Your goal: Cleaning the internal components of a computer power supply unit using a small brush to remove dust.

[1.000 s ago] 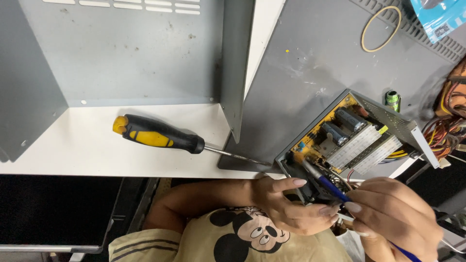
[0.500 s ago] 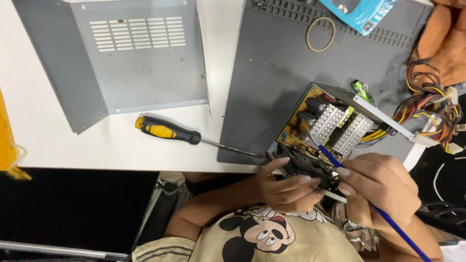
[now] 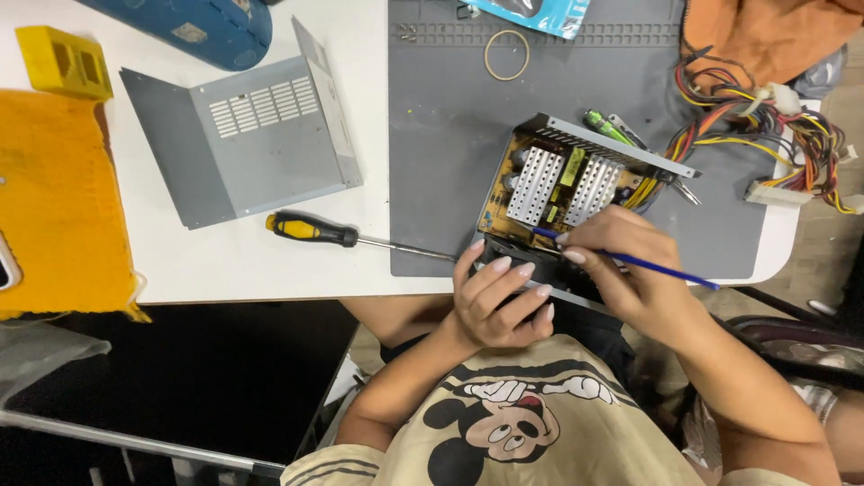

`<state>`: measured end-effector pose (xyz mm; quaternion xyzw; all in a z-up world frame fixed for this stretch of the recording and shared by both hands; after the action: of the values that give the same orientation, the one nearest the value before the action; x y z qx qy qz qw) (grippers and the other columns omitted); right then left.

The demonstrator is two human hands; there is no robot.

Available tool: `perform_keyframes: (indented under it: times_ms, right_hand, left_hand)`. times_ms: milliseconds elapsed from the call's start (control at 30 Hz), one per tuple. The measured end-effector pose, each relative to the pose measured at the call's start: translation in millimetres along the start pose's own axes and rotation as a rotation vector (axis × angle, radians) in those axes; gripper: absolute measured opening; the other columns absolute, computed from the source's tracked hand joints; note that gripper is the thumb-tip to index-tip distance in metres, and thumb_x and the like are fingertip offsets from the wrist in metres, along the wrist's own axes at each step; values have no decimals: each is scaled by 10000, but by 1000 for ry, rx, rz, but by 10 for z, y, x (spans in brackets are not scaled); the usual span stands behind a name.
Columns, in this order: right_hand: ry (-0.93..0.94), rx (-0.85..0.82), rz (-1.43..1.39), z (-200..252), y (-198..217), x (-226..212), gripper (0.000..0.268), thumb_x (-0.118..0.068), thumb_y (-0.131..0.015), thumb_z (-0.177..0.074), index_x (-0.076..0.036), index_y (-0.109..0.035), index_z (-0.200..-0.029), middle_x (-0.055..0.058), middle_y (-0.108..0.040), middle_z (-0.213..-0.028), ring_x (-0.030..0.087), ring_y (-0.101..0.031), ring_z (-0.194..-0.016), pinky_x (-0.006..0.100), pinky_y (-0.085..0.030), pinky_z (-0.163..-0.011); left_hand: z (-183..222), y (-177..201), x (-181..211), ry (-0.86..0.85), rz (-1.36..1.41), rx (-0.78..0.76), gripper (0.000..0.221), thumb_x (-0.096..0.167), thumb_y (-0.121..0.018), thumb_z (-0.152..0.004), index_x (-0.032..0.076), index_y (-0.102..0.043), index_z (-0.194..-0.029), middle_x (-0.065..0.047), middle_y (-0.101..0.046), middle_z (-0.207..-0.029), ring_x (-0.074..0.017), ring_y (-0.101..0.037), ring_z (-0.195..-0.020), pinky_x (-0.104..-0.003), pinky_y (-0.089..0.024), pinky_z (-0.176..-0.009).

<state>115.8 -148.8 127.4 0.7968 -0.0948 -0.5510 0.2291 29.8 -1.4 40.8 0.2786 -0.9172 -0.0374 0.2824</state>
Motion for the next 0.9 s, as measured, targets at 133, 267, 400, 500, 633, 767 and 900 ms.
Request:
perform_keyframes:
  times_ms: [133,267,400,500,633,767,900]
  right_hand:
    - [12,92,-122,198,169,-11,137,-49,-653,-992,34,-762,-984,160,-720,-773,334,-644,-639,442,-566,-643]
    - [-134,296,-192,650,484,135,186,-129,-532,-1079,43,-601,-1065,197,-673,-832,275,-685,-737,341,-564,-746]
    - [-243,663,-197,1296,664,406,224,-182,-532,-1138,41,-554,-1152,240,-625,-939,347,-724,-796,352,-552,-756]
    - [-281,708,-267,1541,663,456,279,-193,-512,-1142,75,-553,-1205,317,-639,-947,386,-717,-842,410,-617,-831]
    - [-247,767,-211,1667,662,383,287,-234,-517,-1160,45,-555,-1219,277,-653,-983,364,-726,-890,402,-633,-848]
    - [-227,661,-71,1565,538,255,249,-163,-498,-1133,72,-549,-1197,278,-676,-1088,361,-728,-952,411,-616,-921]
    - [-195,591,22,1405,507,89,290,-215,-476,-1138,48,-530,-1248,280,-698,-1158,381,-735,-1101,444,-600,-1047]
  left_hand:
    - [-47,141,-138,-28,1,-78,487,472,-792,-838,210,-714,-1241,-76,-687,-1278,-295,-616,-1226,-622,-550,-1065]
    - [-296,194,-341,48,-66,-345,785,607,-850,-887,122,-516,-1407,-134,-552,-1416,-317,-543,-1361,-598,-439,-1239]
    - [-441,179,-417,102,2,-475,501,333,-834,-953,48,-587,-1282,-130,-650,-1219,-310,-662,-1146,-576,-494,-1167]
    - [-472,195,-422,125,24,-444,448,266,-847,-928,60,-542,-1183,-115,-612,-1031,-283,-603,-966,-540,-545,-1072]
    - [-348,223,-382,157,60,-387,477,201,-889,-892,61,-546,-1190,-138,-634,-1042,-366,-646,-1030,-490,-571,-953]
    - [-188,227,-80,-35,1,-277,570,272,-941,-849,105,-489,-1153,-66,-608,-903,-201,-549,-828,-400,-560,-879]
    - [-5,197,210,-132,-62,-249,590,352,-1007,-779,169,-494,-1006,-8,-570,-848,-184,-488,-764,-340,-448,-713]
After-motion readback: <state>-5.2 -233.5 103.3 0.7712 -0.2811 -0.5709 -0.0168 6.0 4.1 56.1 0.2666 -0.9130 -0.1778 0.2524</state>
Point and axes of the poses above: each hand's wrist, its own z-axis away from the middle knuckle, its own y-axis out of the back of the hand, x = y × z, the point moved 8 cm from there along -z, towards the middle knuckle
